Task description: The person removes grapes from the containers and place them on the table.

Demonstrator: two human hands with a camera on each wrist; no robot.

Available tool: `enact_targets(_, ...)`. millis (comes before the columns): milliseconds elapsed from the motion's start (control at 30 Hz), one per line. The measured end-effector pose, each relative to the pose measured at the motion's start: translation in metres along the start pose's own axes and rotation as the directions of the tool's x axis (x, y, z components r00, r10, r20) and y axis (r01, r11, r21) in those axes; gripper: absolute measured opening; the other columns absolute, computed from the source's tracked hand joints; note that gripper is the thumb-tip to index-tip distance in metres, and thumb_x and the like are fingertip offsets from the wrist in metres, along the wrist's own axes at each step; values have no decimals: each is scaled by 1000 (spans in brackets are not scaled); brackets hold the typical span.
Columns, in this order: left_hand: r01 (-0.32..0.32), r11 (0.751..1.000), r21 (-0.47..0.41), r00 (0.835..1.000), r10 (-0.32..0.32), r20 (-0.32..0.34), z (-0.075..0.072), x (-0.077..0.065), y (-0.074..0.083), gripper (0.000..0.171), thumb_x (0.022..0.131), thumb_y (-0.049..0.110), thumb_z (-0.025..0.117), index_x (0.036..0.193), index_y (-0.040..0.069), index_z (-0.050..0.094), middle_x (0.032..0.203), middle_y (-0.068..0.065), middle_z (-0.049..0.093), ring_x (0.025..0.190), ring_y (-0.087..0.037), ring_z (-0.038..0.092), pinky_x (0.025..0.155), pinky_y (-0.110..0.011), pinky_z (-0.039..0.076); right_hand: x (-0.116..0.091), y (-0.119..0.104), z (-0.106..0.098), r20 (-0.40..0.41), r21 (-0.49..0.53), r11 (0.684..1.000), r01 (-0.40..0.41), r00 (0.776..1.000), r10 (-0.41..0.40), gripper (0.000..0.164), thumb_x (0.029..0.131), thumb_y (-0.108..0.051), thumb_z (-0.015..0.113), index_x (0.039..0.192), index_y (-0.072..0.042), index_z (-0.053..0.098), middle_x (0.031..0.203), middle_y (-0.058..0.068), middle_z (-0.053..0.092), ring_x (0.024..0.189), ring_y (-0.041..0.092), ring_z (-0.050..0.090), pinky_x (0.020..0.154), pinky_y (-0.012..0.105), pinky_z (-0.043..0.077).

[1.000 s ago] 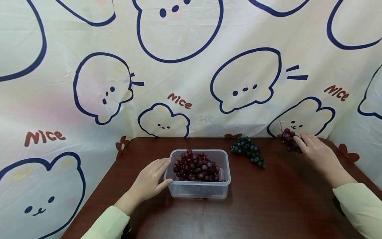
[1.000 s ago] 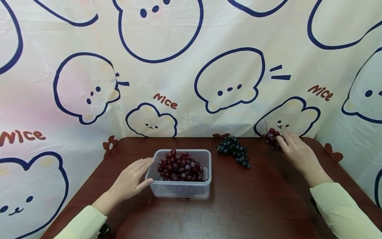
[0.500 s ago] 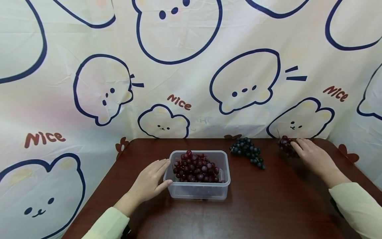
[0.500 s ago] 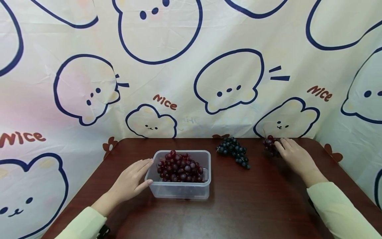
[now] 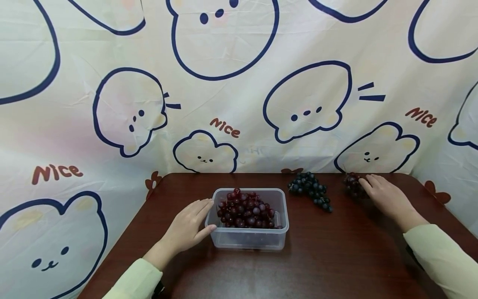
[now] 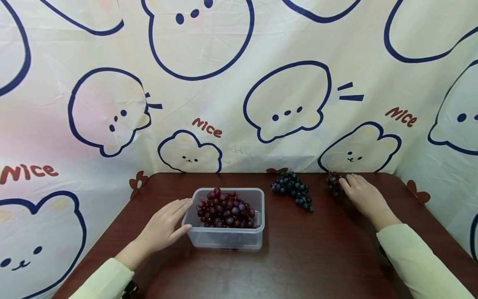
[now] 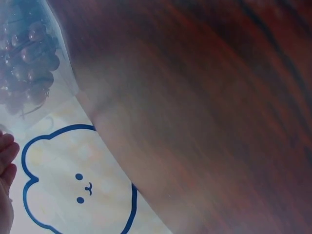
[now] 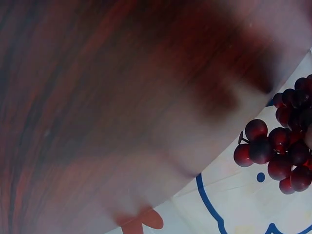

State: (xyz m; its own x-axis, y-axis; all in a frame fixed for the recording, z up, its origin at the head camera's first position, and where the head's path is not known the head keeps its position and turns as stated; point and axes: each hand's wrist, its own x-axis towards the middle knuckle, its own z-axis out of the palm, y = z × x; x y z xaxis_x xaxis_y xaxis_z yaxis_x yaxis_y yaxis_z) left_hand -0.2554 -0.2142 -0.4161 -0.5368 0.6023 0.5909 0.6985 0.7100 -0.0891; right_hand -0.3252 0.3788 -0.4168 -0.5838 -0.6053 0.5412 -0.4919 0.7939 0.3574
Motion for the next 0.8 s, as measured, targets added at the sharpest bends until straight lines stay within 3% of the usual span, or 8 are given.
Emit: enact_targets(800,4,1000,6,1000,-4,14,-1,0,-1,79,100,62,26,128,-4,60,129,-18,59,119,-31,56,101,-49,43,4,-5,9,126,-17,998,-56,990,57,50,67,18,75,112,10,55,110,35,57,101,48,57,82,57,50)
